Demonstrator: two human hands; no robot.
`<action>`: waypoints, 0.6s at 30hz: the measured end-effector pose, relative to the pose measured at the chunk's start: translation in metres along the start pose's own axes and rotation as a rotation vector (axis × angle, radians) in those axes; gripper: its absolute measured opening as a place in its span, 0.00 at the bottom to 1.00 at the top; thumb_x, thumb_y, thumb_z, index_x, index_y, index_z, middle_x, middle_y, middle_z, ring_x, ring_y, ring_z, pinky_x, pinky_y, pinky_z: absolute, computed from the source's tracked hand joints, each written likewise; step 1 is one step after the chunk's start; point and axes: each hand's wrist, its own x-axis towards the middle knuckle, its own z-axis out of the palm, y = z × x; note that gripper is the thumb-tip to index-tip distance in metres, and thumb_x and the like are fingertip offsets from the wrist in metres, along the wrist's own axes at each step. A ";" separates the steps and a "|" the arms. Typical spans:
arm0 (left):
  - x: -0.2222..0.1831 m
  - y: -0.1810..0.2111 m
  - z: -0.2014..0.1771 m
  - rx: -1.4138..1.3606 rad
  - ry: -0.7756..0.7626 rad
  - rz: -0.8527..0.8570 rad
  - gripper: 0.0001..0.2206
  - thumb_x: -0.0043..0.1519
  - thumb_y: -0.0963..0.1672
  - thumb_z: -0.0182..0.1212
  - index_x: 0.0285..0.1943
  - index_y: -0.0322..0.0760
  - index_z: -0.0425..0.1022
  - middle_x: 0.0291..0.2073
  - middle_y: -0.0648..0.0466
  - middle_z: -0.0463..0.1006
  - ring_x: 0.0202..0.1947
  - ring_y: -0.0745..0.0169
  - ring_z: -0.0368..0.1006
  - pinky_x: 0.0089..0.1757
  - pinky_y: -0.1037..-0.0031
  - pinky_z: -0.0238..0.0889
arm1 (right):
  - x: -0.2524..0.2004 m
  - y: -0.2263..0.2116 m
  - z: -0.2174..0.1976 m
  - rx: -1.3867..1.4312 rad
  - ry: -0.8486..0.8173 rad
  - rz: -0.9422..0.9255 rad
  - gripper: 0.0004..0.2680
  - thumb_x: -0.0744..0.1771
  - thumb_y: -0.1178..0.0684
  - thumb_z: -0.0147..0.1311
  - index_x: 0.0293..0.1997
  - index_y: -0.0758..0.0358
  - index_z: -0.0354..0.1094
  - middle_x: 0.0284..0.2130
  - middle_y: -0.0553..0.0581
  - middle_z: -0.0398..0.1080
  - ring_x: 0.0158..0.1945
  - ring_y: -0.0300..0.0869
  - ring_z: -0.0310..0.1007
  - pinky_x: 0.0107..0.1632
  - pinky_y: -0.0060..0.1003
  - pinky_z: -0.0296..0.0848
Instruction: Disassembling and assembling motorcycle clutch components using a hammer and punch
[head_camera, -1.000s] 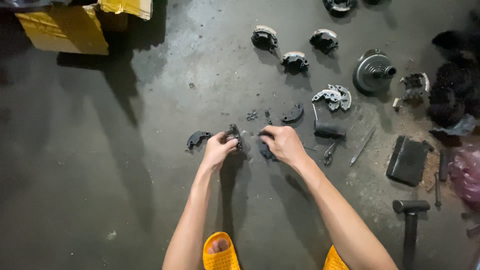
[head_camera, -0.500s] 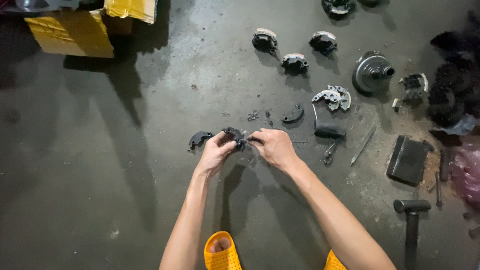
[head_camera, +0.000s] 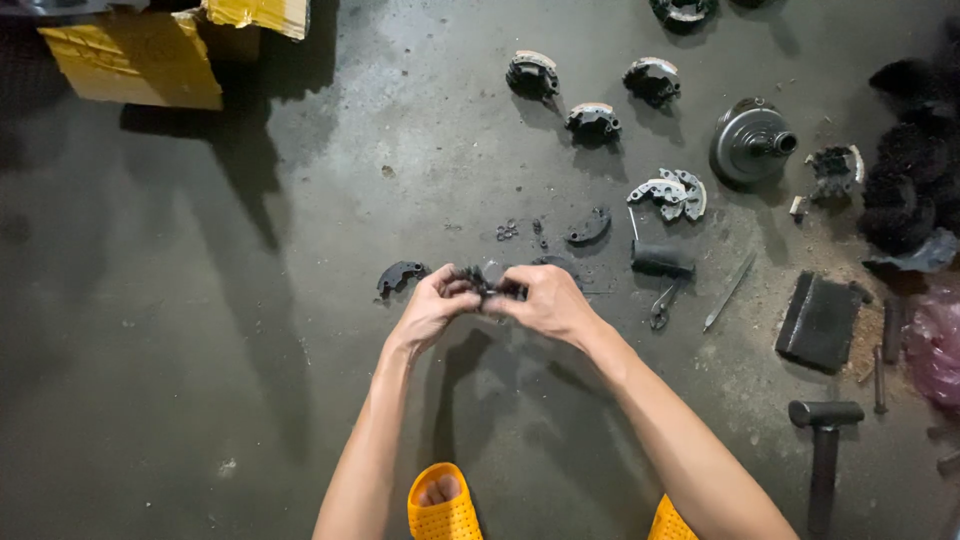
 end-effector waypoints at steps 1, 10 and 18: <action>-0.001 0.004 0.002 -0.001 0.000 -0.001 0.15 0.50 0.33 0.73 0.43 0.32 0.74 0.32 0.52 0.78 0.33 0.66 0.75 0.38 0.73 0.74 | -0.001 0.005 0.007 0.000 0.000 0.001 0.08 0.65 0.45 0.63 0.31 0.56 0.73 0.23 0.55 0.75 0.30 0.51 0.78 0.38 0.42 0.74; 0.004 -0.011 -0.020 0.196 0.200 -0.008 0.13 0.47 0.38 0.78 0.37 0.36 0.79 0.25 0.59 0.75 0.28 0.73 0.70 0.30 0.79 0.68 | 0.019 0.077 0.026 0.138 0.199 -0.075 0.14 0.62 0.46 0.69 0.22 0.55 0.65 0.12 0.52 0.65 0.20 0.39 0.65 0.28 0.35 0.64; 0.037 -0.067 -0.041 -0.030 0.435 0.029 0.14 0.61 0.45 0.72 0.44 0.32 0.72 0.30 0.55 0.71 0.31 0.67 0.72 0.33 0.72 0.76 | 0.033 0.132 0.004 -0.668 0.102 0.420 0.06 0.65 0.49 0.54 0.35 0.53 0.76 0.28 0.59 0.77 0.34 0.58 0.81 0.39 0.54 0.78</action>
